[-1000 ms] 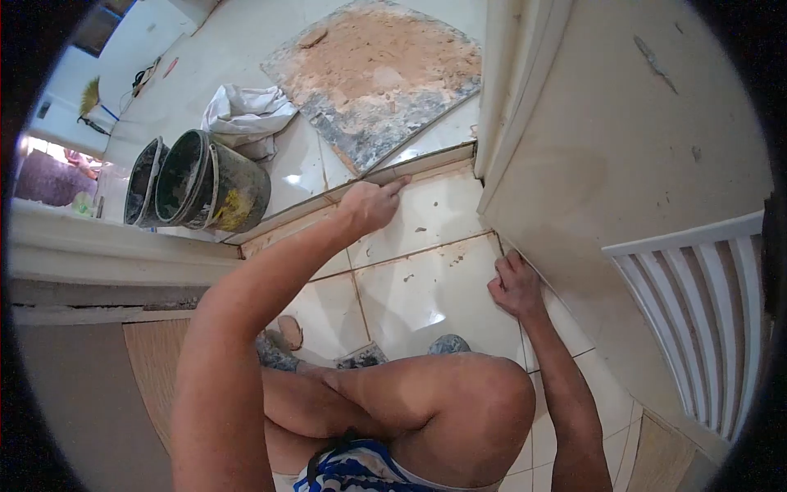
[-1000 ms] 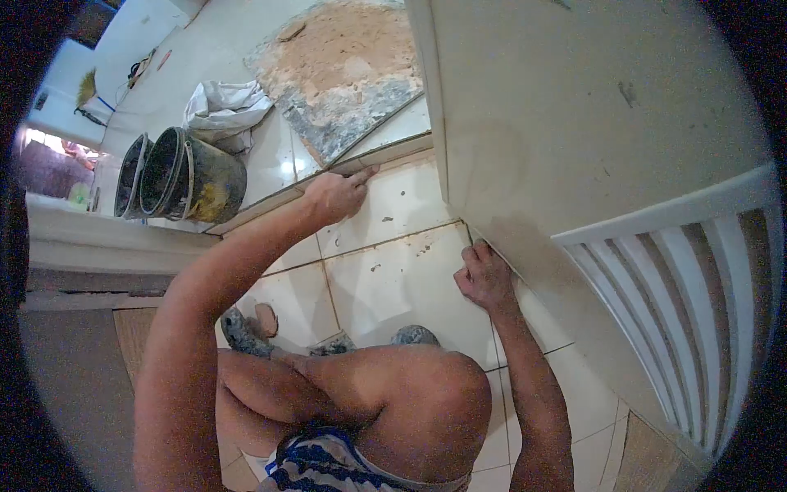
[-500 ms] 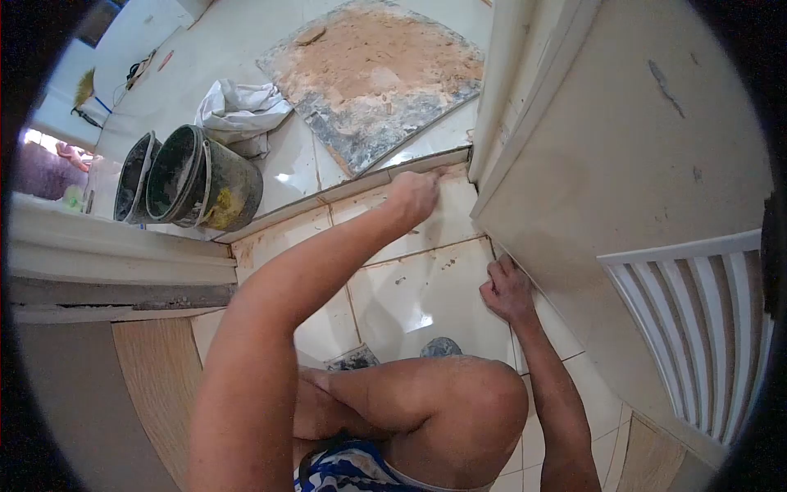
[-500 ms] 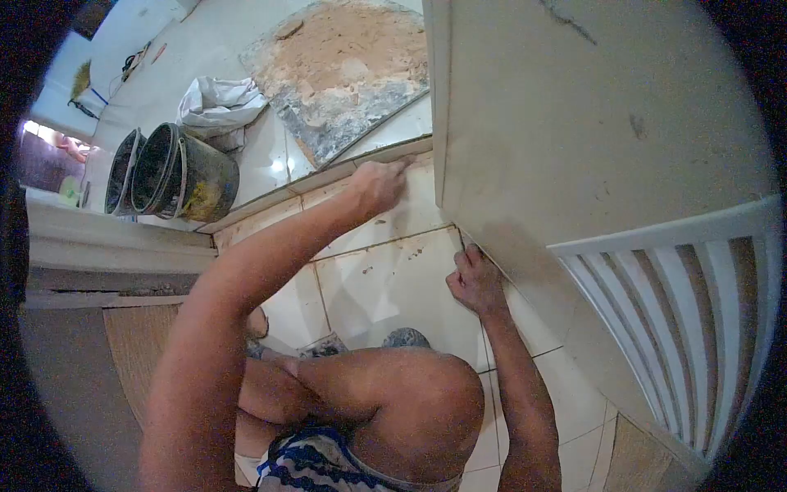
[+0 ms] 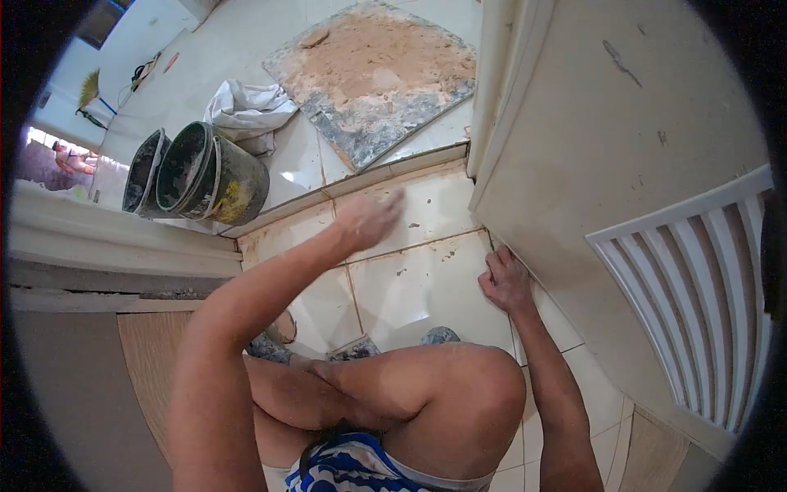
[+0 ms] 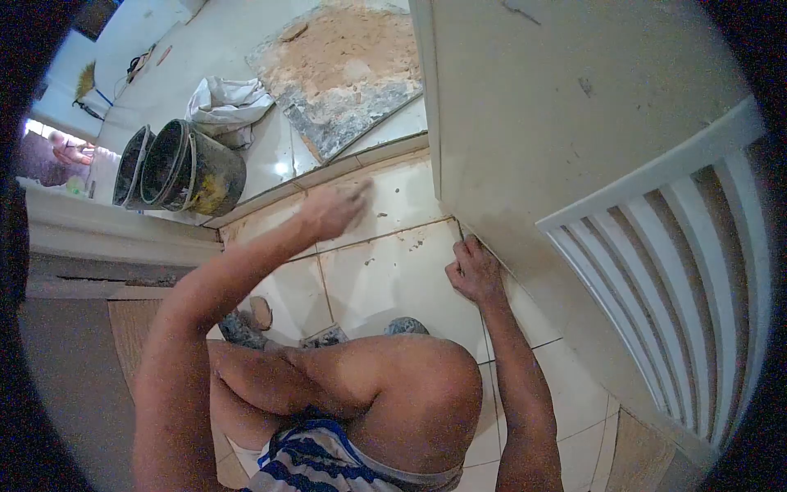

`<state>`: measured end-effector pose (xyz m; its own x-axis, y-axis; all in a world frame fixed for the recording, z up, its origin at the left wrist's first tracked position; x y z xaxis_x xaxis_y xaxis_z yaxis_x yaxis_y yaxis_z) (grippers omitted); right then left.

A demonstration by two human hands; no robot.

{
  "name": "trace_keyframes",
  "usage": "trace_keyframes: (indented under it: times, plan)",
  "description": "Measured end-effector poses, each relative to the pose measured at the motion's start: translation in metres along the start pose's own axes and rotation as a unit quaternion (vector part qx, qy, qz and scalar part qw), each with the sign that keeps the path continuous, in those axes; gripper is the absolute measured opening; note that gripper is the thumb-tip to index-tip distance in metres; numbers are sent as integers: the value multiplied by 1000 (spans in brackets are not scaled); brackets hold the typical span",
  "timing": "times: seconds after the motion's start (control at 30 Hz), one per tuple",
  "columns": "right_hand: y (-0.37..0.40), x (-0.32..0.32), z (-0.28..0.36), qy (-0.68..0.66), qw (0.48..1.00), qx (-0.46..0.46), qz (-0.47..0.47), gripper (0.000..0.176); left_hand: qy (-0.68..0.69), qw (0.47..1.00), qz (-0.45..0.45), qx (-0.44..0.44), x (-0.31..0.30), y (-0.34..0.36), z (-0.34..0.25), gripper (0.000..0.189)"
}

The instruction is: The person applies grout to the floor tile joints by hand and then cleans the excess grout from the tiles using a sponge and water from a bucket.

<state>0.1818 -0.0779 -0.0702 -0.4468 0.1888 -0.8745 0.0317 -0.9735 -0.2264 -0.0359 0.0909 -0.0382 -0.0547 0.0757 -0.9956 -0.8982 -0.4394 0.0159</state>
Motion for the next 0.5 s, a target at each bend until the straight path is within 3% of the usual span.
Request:
trace_keyframes:
  times: [0.07, 0.2, 0.27, 0.3, 0.4, 0.43, 0.5]
  plan:
    - [-1, 0, 1, -4, 1000, -2, -1, 27, 64, 990, 126, -12, -14, -13, -35, 30]
    - [-1, 1, 0, -7, 1000, 3, 14, 27, 81, 993, 83, -22, -3, -23, -43, 25]
    - [1, 4, -1, -15, 1000, 5, 15, 27, 28, 992, 93, -85, 3, -26, -19, 30]
    - [1, 3, -1, -19, 1000, 4, 12, 27, 13, 995, 48, -88, 11, -22, -7, 33]
    - [-1, 1, 2, -11, 1000, -12, -2, 27, -86, 989, 107, -61, 15, -9, 16, 35]
    - [-1, -1, 3, 0, 1000, -21, -10, 27, -68, 995, 50, -56, 8, -5, 18, 27]
    - [-1, 0, 2, -14, 1000, -14, 0, 26, -53, 993, 81, -72, 7, 8, 26, 27]
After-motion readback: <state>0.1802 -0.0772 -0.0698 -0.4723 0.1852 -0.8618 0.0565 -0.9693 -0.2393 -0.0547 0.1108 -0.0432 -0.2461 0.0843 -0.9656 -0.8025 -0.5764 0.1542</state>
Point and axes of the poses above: each hand's wrist, its own y-axis away from the middle knuckle, its own x-axis out of the palm, z = x × y, the point moved 7 cm from there along -y, towards the middle knuckle, and after that the axes turned 1 degree about y, right-handed, at the moved point
